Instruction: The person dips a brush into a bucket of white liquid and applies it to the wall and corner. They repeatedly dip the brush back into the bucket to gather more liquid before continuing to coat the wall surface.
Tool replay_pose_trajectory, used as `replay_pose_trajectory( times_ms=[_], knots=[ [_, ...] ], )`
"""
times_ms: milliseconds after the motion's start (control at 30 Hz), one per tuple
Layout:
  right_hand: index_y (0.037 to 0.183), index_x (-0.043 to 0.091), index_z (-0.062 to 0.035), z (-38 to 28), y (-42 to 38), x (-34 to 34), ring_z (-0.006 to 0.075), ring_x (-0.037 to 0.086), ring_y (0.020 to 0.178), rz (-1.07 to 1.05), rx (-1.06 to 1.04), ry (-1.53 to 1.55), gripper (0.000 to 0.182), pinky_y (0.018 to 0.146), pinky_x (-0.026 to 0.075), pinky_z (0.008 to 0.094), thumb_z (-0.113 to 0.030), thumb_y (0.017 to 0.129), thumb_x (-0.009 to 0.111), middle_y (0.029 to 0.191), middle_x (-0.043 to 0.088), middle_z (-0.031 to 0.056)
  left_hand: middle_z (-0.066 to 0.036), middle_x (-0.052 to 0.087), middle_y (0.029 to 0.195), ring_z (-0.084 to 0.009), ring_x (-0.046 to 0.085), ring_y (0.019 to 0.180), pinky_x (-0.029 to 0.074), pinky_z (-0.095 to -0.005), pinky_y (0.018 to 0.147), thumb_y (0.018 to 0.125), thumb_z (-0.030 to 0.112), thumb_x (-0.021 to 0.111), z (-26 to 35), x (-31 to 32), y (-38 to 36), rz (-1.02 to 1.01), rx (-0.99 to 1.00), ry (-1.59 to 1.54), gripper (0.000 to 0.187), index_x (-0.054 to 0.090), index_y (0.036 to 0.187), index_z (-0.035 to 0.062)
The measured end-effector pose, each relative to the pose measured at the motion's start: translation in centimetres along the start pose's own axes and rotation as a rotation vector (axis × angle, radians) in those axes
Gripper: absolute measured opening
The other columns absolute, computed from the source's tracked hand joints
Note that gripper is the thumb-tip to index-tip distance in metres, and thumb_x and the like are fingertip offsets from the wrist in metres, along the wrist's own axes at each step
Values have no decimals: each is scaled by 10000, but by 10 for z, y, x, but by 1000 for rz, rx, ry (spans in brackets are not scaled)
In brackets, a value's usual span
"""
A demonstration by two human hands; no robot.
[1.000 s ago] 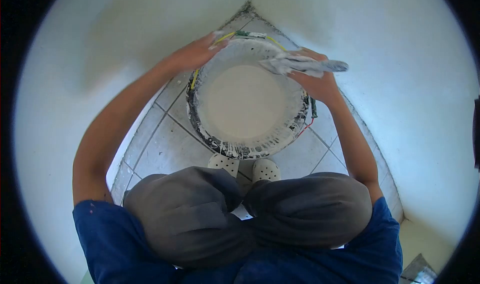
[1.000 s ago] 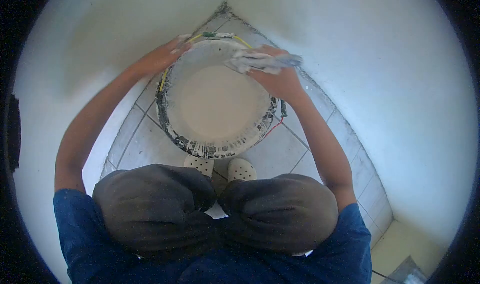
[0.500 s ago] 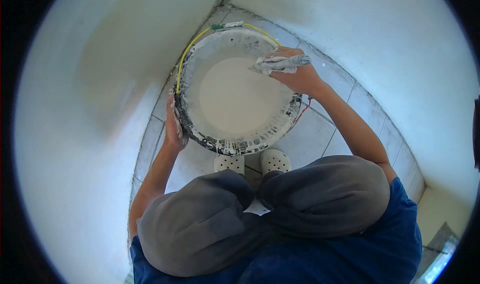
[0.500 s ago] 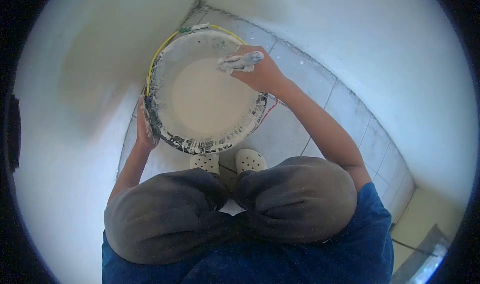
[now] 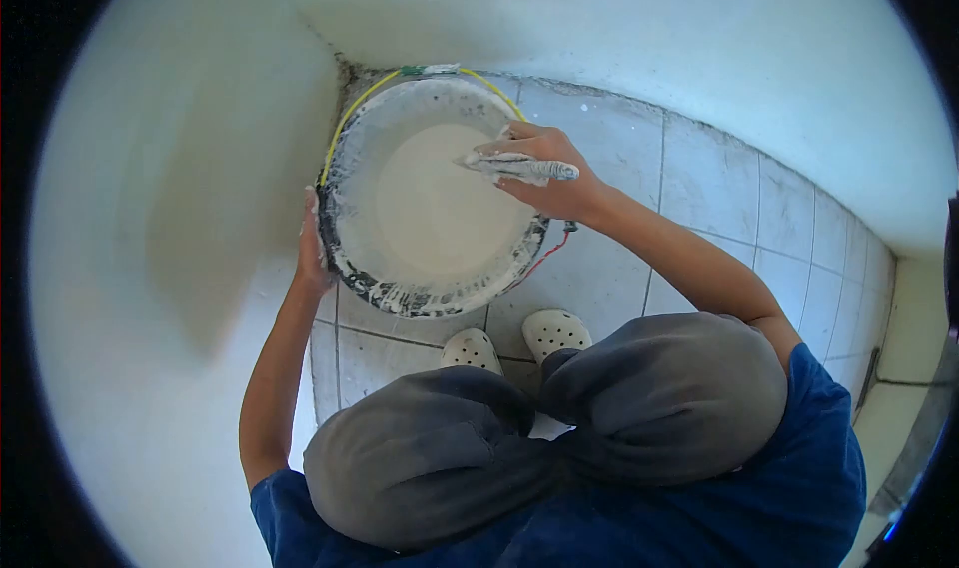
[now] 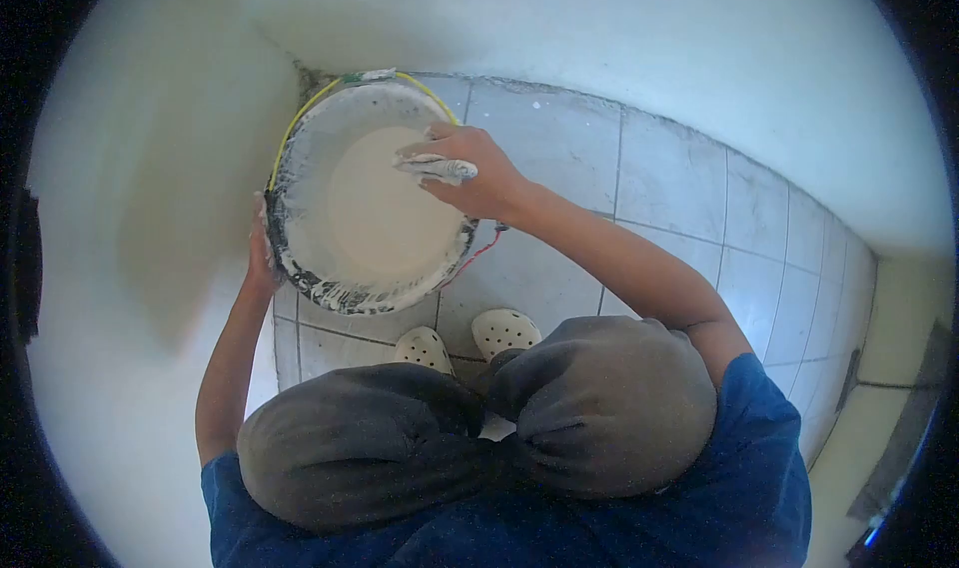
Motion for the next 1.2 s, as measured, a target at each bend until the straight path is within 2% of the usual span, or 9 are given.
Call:
replay_pose_trajectory(
  times_ms=[100, 167, 233, 367, 467, 667, 767, 867, 1200],
  knots=[
    [986, 635, -75, -3, -1, -23, 251, 565, 699, 122, -107, -91, 344, 636, 476, 325, -26, 645, 635, 785, 602, 112, -98, 436, 1271, -230, 447, 1142, 348, -383, 980, 875, 555, 315, 17, 2, -3, -194, 354, 267, 661, 324, 1308, 55],
    [1002, 627, -66, 14, -8, -23, 209, 584, 708, 218, -121, -19, 347, 640, 485, 311, -33, 657, 641, 815, 626, 96, -102, 449, 1256, -230, 461, 1126, 360, -376, 968, 885, 528, 311, 1, -9, 7, -62, 149, 24, 630, 341, 1294, 49],
    [1009, 618, -39, 38, -7, -17, 165, 594, 742, 161, 193, 232, 338, 663, 494, 288, -41, 672, 646, 867, 637, 82, -105, 450, 1253, -230, 466, 1121, 368, -374, 960, 888, 512, 314, -6, -5, 6, 65, 25, -48, 613, 344, 1291, 52],
    [995, 606, 13, 58, -5, -13, 122, 595, 800, 163, 438, 563, 327, 705, 503, 261, -49, 679, 665, 903, 636, 68, -114, 528, 1159, -241, 521, 1049, 410, -373, 918, 861, 302, 449, -14, -30, 19, 19, 81, -225, 447, 441, 1210, 23],
    [965, 599, 45, 75, -7, -5, 155, 602, 790, 233, 610, 703, 306, 708, 513, 282, -16, 671, 662, 898, 629, 99, -120, 562, 1100, -244, 547, 1003, 429, -362, 894, 819, 216, 502, -8, -15, 10, -27, 151, -274, 397, 487, 1150, -2],
    [938, 592, 63, 74, 3, -3, 188, 605, 793, 285, 706, 764, 273, 700, 520, 309, 24, 674, 645, 903, 623, 118, -124, 584, 1045, -245, 564, 959, 449, -366, 865, 802, 198, 518, -3, -5, 6, -113, 181, -332, 353, 527, 1090, -6],
    [957, 588, 69, 60, 9, -6, 196, 606, 796, 255, 683, 836, 275, 702, 521, 312, 42, 687, 630, 925, 621, 123, -121, 596, 1013, -242, 575, 927, 463, -364, 838, 791, 197, 525, -15, -24, 14, 66, 89, -357, 349, 535, 1079, -1],
    [939, 592, 58, 59, 12, -3, 186, 606, 740, 249, 624, 876, 279, 660, 512, 295, 19, 669, 650, 913, 620, 113, -106, 604, 955, -230, 585, 871, 477, -354, 797, 784, 217, 529, -21, -35, 19, 42, 38, -321, 320, 549, 1028, 12],
    [1186, 472, 32, 53, 9, 2, 202, 552, 963, 211, 754, 653, 432, 824, 444, 311, -55, 776, 573, 1083, 566, 119, -104, 592, 854, -234, 584, 800, 473, -350, 777, 713, 237, 534, -25, -12, 14, -127, -52, -400, 299, 544, 921, 23]
  ],
)
Point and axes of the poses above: each hand's wrist, its own y-axis towards the middle knuckle, its own x-axis out of the palm, z = x × y, the point moved 9 cm from there along y, towards the middle knuckle
